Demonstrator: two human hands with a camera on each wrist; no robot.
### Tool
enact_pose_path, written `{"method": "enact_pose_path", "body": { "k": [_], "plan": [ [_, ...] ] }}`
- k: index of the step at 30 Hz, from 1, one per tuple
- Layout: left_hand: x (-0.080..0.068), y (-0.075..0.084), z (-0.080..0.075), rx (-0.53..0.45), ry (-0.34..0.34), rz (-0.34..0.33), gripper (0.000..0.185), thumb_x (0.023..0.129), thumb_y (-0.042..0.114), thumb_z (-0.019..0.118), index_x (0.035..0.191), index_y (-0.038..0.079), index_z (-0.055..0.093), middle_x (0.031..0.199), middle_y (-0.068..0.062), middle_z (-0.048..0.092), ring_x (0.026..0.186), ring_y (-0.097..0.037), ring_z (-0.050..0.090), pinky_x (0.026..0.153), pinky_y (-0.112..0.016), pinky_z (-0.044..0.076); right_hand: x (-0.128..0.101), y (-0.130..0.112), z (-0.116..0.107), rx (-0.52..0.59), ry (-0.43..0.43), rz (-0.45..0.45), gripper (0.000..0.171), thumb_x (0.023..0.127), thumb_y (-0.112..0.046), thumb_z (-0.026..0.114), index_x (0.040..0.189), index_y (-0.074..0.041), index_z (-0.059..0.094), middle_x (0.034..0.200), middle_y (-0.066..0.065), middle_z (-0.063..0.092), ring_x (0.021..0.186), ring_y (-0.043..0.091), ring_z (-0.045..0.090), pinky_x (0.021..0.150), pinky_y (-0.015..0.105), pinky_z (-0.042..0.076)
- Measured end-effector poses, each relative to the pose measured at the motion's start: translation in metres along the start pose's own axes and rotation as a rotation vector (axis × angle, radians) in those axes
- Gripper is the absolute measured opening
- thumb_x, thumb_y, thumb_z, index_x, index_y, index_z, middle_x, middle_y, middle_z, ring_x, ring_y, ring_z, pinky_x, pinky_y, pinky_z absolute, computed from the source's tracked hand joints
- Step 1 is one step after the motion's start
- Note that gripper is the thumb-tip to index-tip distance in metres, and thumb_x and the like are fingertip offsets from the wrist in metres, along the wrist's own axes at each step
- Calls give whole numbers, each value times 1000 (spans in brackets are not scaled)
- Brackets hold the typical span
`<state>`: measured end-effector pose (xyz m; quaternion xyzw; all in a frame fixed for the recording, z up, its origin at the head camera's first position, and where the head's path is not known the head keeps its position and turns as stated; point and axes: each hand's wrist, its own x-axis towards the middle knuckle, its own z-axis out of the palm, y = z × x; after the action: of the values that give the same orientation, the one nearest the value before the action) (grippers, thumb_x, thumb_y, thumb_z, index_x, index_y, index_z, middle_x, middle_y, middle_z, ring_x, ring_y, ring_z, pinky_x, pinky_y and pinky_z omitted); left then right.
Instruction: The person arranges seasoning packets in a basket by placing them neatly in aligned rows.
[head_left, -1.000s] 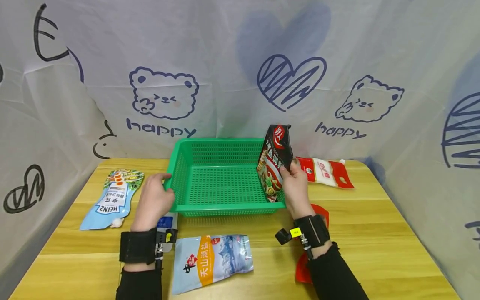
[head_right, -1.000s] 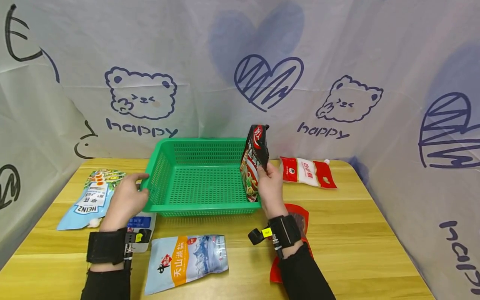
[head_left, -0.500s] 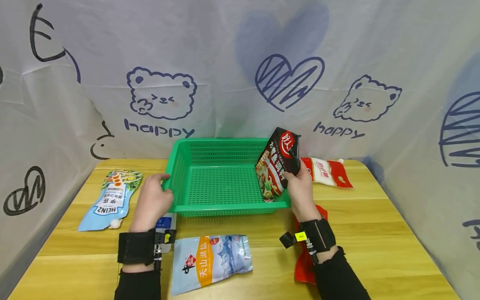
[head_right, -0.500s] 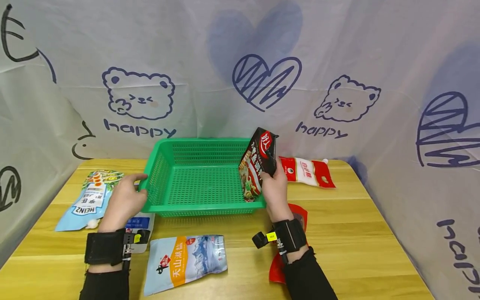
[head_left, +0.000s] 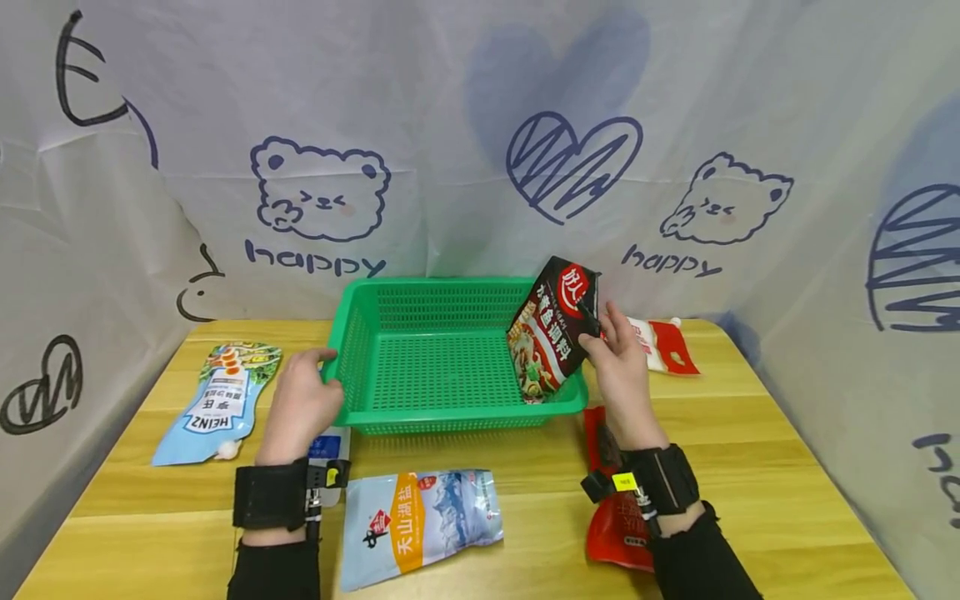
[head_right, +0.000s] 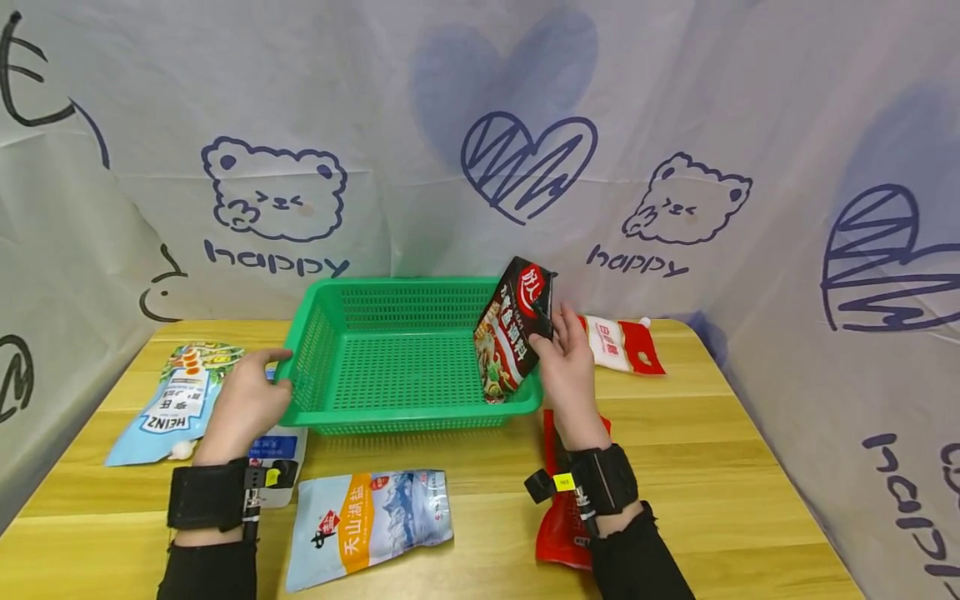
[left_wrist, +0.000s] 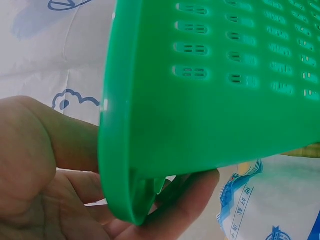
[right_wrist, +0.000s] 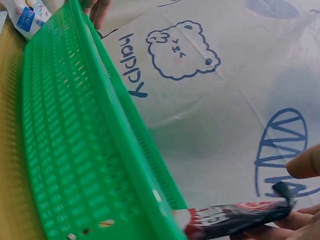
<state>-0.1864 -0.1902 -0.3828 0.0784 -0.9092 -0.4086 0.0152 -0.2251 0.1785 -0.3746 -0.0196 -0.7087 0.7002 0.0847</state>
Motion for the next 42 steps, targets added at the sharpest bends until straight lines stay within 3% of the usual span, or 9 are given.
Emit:
{"method": "enact_pose_path", "body": {
  "k": [6, 8, 13, 17, 23, 29, 38, 42],
  "plan": [
    [0, 0, 0, -6, -7, 2, 55, 98, -2, 44, 152, -11, 41, 153, -37, 37, 114, -45, 47, 77, -44, 46, -8, -11, -14, -120, -32, -84, 69, 106, -12, 55, 167, -16, 21, 165, 1, 40, 148, 21, 42, 103, 23, 47],
    [0, 0, 1, -6, -4, 0, 54, 98, -2, 44, 152, -11, 41, 153, -37, 37, 115, -45, 46, 79, -46, 46, -10, -14, -19, -158, -29, -113, 69, 107, -11, 55, 167, -16, 22, 164, 1, 42, 147, 21, 44, 105, 21, 47],
    [0, 0, 0, -1, 10, 2, 55, 97, -2, 44, 151, -11, 42, 152, -37, 39, 114, -45, 48, 78, -45, 48, -8, -18, -35, -295, -12, -215, 66, 106, -8, 55, 165, -11, 27, 164, 5, 42, 144, 28, 48, 116, 38, 41],
    [0, 0, 0, 3, 16, 5, 55, 97, -3, 45, 151, -12, 42, 152, -37, 39, 115, -45, 48, 79, -45, 49, -1, -12, -50, -464, 1, -306, 64, 104, -9, 57, 163, -9, 32, 164, 8, 41, 144, 35, 47, 116, 52, 40],
    [1, 1, 0, 3, 8, 10, 55, 96, -3, 45, 150, -12, 42, 152, -37, 40, 117, -45, 48, 84, -50, 49, 18, 3, -76, -702, -15, -361, 62, 103, -10, 57, 161, -5, 35, 162, 19, 41, 141, 46, 47, 111, 62, 41],
    [1, 1, 1, 4, 11, 8, 56, 96, -4, 45, 151, -12, 41, 152, -37, 40, 118, -46, 48, 85, -51, 49, 42, 23, -96, -910, -100, -331, 60, 100, -10, 60, 155, 5, 39, 150, 34, 47, 132, 53, 49, 107, 68, 40],
    [1, 0, 2, 5, 26, 11, 56, 95, -4, 44, 150, -12, 42, 151, -36, 41, 102, -41, 54, 70, -39, 49, 83, 63, -112, -1092, -240, -189, 69, 97, -11, 67, 155, 9, 36, 154, 34, 42, 139, 52, 42, 115, 66, 32],
    [1, -1, 1, 6, 25, 19, 56, 95, -4, 44, 150, -12, 43, 152, -36, 40, 104, -41, 54, 71, -38, 49, 97, 77, -116, -1169, -295, -101, 78, 90, -10, 71, 157, 8, 33, 157, 34, 36, 141, 53, 38, 116, 67, 30]
  ]
}}
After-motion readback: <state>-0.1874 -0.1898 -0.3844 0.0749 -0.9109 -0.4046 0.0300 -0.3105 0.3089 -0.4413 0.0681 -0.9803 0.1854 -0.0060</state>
